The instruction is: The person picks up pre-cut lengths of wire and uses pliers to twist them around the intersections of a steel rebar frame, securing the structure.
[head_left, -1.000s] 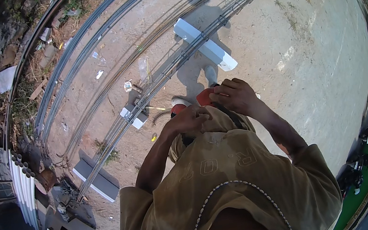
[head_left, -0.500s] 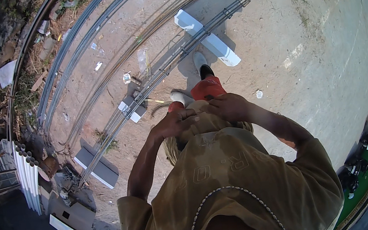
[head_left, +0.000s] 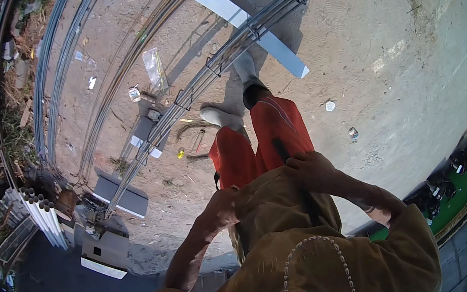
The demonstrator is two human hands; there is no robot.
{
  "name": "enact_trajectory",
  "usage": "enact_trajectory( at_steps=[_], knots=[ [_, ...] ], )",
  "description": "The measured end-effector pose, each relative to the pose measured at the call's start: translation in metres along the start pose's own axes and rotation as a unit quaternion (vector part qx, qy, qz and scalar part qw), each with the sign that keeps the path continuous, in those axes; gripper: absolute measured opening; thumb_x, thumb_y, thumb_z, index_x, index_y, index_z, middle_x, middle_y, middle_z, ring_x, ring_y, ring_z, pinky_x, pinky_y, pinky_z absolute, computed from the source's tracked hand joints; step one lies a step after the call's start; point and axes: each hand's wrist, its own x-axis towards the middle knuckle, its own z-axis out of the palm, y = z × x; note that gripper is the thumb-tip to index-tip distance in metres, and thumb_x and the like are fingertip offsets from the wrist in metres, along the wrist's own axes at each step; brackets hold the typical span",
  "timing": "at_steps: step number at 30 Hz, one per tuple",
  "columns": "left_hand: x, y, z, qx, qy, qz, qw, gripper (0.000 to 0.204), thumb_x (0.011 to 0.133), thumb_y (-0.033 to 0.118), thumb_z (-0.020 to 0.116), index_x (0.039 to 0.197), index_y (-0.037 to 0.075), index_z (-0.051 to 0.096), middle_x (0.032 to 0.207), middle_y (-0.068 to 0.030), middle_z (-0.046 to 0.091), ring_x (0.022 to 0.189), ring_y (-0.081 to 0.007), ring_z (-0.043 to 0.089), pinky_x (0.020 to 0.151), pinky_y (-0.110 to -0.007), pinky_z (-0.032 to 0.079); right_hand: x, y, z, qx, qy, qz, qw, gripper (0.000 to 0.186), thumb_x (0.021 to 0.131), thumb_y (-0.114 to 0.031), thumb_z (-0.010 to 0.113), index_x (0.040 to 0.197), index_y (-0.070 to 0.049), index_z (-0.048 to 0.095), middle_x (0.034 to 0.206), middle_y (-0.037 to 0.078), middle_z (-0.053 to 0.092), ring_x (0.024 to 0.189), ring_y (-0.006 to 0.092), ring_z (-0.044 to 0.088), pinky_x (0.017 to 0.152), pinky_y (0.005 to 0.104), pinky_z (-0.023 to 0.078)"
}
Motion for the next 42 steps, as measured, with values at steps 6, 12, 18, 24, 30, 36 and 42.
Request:
enact_trajectory(
  at_steps=[6,12,18,24,30,36,42],
  knots=[
    [0.073,-0.056,-0.004,-0.009,-0.057,-0.101,0.993,0.018,0.085,0.028,0.059,0.081,0.011,0.055,0.062,-0.0064,0.055,0.062,-0.0277,0.059,0.051,-0.037,0.047,0.038,0.072,-0.016,0.057,-0.026,-0.008,0.998,0.026,0.071,-0.017,0.061,0.096,-0.013,0.058,0.073,-0.001,0.052,0.064,0.0162,0.055,0.049,0.0300,0.046],
    [0.135,-0.104,-0.007,-0.372,-0.171,-0.221,0.885,0.030,0.095,0.028,0.045,0.085,0.003,0.058,0.076,-0.0086,0.060,0.073,-0.0189,0.058,0.064,-0.032,0.046,0.038,0.139,0.002,0.120,-0.048,0.045,0.991,0.029,0.071,-0.018,0.062,0.099,-0.014,0.058,0.064,-0.003,0.048,0.054,0.0136,0.051,0.045,0.0290,0.041],
    [0.128,-0.119,-0.010,-0.387,-0.212,-0.182,0.879,0.022,0.093,0.021,0.049,0.088,0.001,0.057,0.085,-0.0124,0.064,0.077,-0.0226,0.062,0.068,-0.030,0.048,0.063,0.164,-0.019,0.156,-0.093,-0.041,0.983,0.027,0.070,-0.019,0.063,0.096,-0.014,0.059,0.061,-0.003,0.048,0.055,0.0123,0.053,0.045,0.0292,0.040],
    [0.138,-0.122,0.009,-0.047,-0.170,-0.072,0.982,0.017,0.084,0.003,0.054,0.100,0.002,0.049,0.077,-0.0131,0.061,0.064,-0.0282,0.061,0.048,-0.039,0.047,0.028,0.201,0.012,0.201,-0.158,0.067,0.964,0.018,0.073,-0.011,0.061,0.091,-0.011,0.061,0.060,-0.001,0.054,0.058,0.0144,0.055,0.053,0.0295,0.041],
    [0.135,-0.125,0.044,-0.195,-0.010,-0.071,0.978,0.009,0.087,0.008,0.051,0.088,0.001,0.045,0.066,-0.0143,0.055,0.059,-0.0314,0.058,0.048,-0.040,0.045,0.066,0.186,0.006,0.066,-0.222,0.044,0.972,0.016,0.073,-0.006,0.058,0.089,-0.009,0.060,0.065,0.004,0.058,0.067,0.0217,0.057,0.069,0.0353,0.042],
    [0.148,-0.154,0.048,-0.180,0.078,-0.093,0.976,0.013,0.084,0.010,0.059,0.084,0.002,0.048,0.063,-0.0146,0.055,0.059,-0.0307,0.058,0.049,-0.038,0.044,0.089,0.154,0.051,0.193,-0.028,0.127,0.973,0.022,0.083,-0.010,0.055,0.103,-0.001,0.057,0.071,0.011,0.058,0.057,0.0248,0.054,0.053,0.0348,0.043],
    [0.172,-0.220,0.013,-0.066,0.361,-0.090,0.926,0.082,0.066,0.040,0.076,0.132,0.009,0.039,0.117,-0.0157,0.044,0.109,-0.0312,0.043,0.088,-0.044,0.040,0.130,0.140,0.074,0.094,0.088,0.144,0.981,0.021,0.084,-0.006,0.057,0.105,0.000,0.058,0.069,0.009,0.059,0.050,0.0189,0.051,0.045,0.0320,0.042]
  ],
)
